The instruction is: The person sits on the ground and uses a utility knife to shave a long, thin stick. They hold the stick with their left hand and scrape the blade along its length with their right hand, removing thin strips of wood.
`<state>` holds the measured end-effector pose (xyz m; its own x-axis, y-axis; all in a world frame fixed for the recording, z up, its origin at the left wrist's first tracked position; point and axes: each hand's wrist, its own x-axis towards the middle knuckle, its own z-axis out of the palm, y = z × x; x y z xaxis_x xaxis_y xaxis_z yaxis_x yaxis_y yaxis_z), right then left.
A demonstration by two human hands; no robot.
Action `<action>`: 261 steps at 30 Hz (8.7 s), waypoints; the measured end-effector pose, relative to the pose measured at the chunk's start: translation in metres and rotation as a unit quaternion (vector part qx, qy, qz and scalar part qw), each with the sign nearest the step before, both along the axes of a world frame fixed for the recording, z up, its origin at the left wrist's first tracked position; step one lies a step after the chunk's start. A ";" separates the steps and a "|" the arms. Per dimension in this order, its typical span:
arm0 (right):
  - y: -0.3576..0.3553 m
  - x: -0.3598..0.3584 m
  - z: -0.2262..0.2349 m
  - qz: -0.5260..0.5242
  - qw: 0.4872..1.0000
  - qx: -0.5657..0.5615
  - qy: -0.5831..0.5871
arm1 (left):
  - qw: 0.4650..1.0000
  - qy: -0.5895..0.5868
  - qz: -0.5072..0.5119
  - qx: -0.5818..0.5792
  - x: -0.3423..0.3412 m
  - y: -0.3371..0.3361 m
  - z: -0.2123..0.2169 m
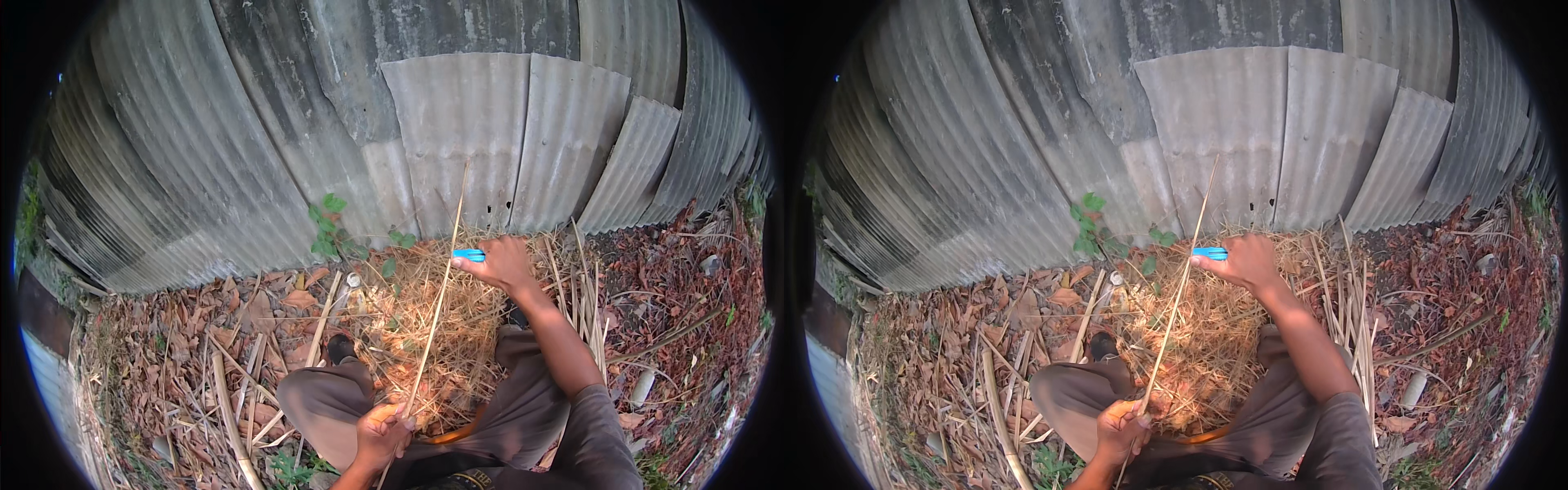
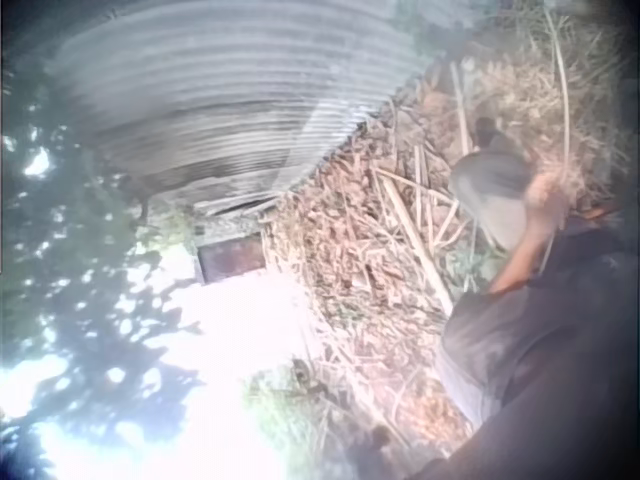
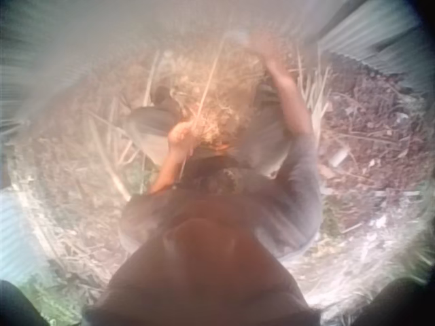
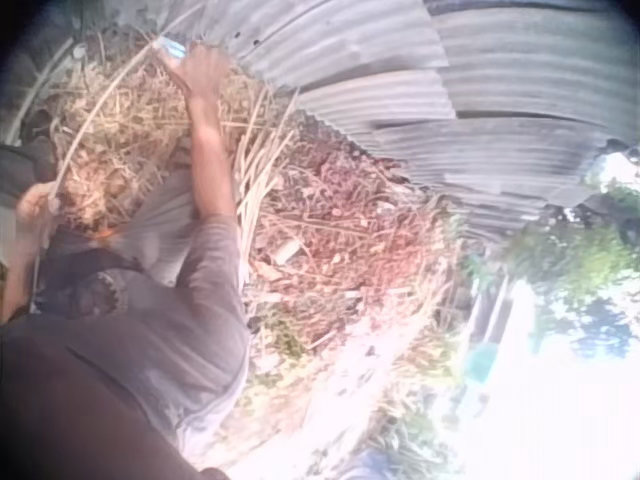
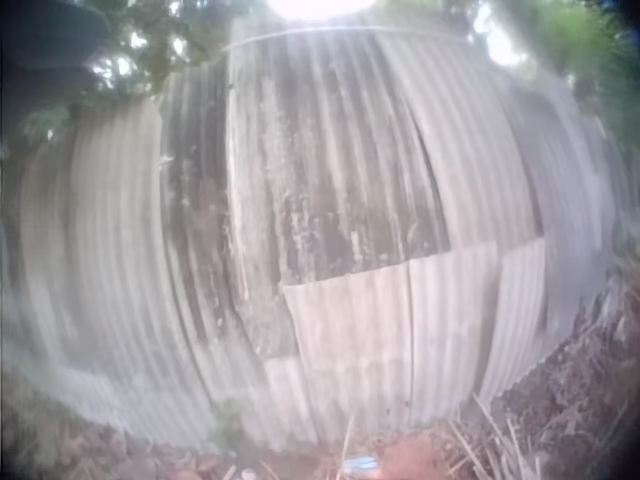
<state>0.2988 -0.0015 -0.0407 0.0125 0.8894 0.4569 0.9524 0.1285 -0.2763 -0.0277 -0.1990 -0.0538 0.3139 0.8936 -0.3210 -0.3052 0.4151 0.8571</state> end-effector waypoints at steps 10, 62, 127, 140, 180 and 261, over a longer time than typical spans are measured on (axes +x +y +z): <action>-0.002 -0.022 -0.007 0.087 0.996 0.012 -0.004 | 0.993 0.115 -0.011 0.014 -0.038 -0.039 0.017; -0.025 -0.021 0.004 0.122 0.962 -0.234 0.066 | 0.972 0.120 0.081 0.183 0.041 0.127 0.004; -0.013 -0.044 -0.010 0.035 0.999 -0.033 -0.019 | 0.981 0.124 0.060 0.135 0.049 0.086 -0.003; -0.011 -0.036 -0.009 0.071 0.997 0.030 0.012 | 0.988 0.087 0.030 0.127 0.038 0.079 -0.002; -0.002 0.021 0.007 -0.114 0.985 -0.029 0.129 | 0.983 0.103 -0.021 0.152 0.022 -0.011 0.021; -0.075 -0.074 0.016 0.208 0.976 -0.060 0.031 | 0.976 0.067 0.128 0.164 0.049 0.051 0.028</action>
